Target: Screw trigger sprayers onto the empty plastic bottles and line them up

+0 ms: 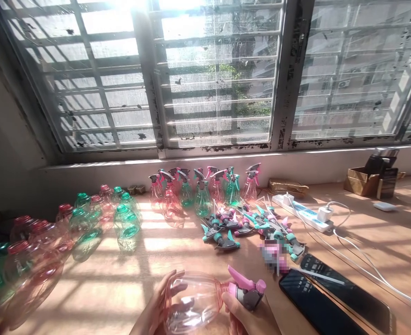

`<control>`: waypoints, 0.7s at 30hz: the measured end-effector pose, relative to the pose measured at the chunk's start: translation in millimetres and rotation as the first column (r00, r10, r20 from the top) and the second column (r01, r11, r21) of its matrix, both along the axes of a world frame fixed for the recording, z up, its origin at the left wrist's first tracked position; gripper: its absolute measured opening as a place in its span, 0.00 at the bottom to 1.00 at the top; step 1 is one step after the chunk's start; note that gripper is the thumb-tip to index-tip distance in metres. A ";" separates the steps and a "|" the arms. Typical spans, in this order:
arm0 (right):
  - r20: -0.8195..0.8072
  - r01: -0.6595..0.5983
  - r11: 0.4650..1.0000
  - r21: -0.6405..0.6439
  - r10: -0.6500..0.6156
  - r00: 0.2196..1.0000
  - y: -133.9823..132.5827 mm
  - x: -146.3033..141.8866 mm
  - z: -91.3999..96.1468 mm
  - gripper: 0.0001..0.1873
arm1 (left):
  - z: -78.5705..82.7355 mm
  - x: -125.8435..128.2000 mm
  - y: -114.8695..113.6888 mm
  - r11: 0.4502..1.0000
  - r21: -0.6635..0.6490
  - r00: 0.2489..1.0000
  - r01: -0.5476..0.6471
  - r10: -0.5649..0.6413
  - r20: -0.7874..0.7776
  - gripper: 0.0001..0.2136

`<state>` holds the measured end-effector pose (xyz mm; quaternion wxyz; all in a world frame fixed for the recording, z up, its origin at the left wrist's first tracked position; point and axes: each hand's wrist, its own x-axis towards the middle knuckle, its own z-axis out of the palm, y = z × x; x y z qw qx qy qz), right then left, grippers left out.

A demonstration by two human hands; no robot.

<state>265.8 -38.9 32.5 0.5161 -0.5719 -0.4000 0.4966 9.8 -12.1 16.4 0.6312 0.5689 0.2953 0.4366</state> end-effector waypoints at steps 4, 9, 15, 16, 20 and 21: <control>0.023 -0.022 1.000 0.007 0.022 0.999 2.5 2.6 -5.4 0.31 | 2.3 0.7 6.5 0.992 -0.120 0.998 0.027 -0.034 -0.057 0.47; -0.034 -0.024 1.000 0.009 0.024 0.999 3.6 1.9 -5.6 0.31 | -2.9 1.6 3.9 1.000 -0.004 1.000 -0.010 0.010 -0.007 0.44; 0.051 -0.044 0.998 0.033 0.043 0.998 1.6 4.0 -4.1 0.33 | -2.4 4.9 -2.6 0.998 0.007 0.995 -0.062 0.062 -0.073 0.44; 0.049 -0.050 0.998 0.033 0.049 0.998 1.8 4.2 -4.0 0.33 | -2.8 4.9 -2.5 0.998 -0.015 0.995 -0.056 0.055 -0.082 0.45; 0.033 -0.023 0.999 0.040 0.022 0.999 3.1 3.0 -3.0 0.30 | -10.4 5.4 1.3 0.997 -0.041 0.996 -0.058 0.055 -0.067 0.45; 0.029 -0.021 0.999 0.046 0.020 0.999 3.2 2.1 -2.7 0.30 | -12.5 5.8 2.7 0.997 -0.029 0.996 -0.065 0.063 -0.062 0.47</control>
